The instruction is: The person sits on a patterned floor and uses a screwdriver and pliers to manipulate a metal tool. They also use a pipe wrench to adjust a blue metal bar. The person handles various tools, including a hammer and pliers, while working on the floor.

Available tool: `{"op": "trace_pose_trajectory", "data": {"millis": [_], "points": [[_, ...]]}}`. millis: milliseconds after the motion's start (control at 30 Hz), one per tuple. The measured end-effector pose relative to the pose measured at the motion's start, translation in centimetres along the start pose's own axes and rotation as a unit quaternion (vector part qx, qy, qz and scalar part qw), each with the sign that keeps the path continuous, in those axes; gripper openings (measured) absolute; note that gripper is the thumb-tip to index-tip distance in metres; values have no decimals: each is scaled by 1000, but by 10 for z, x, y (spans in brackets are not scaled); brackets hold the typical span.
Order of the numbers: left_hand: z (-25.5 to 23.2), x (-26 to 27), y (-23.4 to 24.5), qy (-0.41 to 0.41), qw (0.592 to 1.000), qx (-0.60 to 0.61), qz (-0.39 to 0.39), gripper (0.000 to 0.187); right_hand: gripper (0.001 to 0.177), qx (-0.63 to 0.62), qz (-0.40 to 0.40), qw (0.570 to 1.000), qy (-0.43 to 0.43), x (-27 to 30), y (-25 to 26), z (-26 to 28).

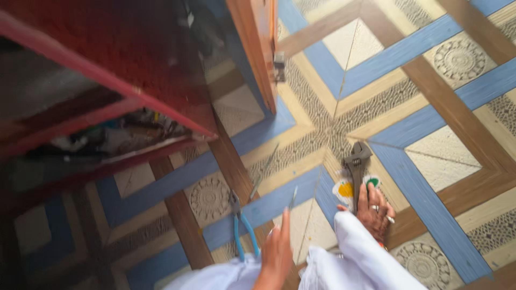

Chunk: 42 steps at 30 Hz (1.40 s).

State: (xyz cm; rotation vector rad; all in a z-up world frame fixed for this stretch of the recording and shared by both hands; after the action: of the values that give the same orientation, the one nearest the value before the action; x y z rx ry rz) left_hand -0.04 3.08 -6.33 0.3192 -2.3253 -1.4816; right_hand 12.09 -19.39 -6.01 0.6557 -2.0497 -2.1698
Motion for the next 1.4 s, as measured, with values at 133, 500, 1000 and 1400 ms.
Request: {"op": "trace_pose_trajectory", "data": {"millis": [133,500,1000,1400], "points": [[-29,-91,-16,38,999,11,5,65,90,27,33,999,1,5,0,1],[-40,-74,35,122,990,51,39,58,92,-57,13,998,-14,6,-16,-9],[-43,-70,43,73,992,102,-27,52,89,-81,5,997,-19,4,-11,-10],[-32,2,24,72,996,3,48,70,89,-48,24,998,-10,8,-16,-9]]}}
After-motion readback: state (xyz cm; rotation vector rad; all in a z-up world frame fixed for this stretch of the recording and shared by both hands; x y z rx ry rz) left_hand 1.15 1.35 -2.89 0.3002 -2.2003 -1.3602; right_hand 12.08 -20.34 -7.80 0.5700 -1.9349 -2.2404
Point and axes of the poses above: each hand's wrist, its own x-axis away from the middle knuckle, its own y-axis out of the back of the hand, z = x × y, the point moved 6 cm from there along -x, towards the middle knuckle, and after that the axes turned 9 degrees about y, right-handed, at the moved point
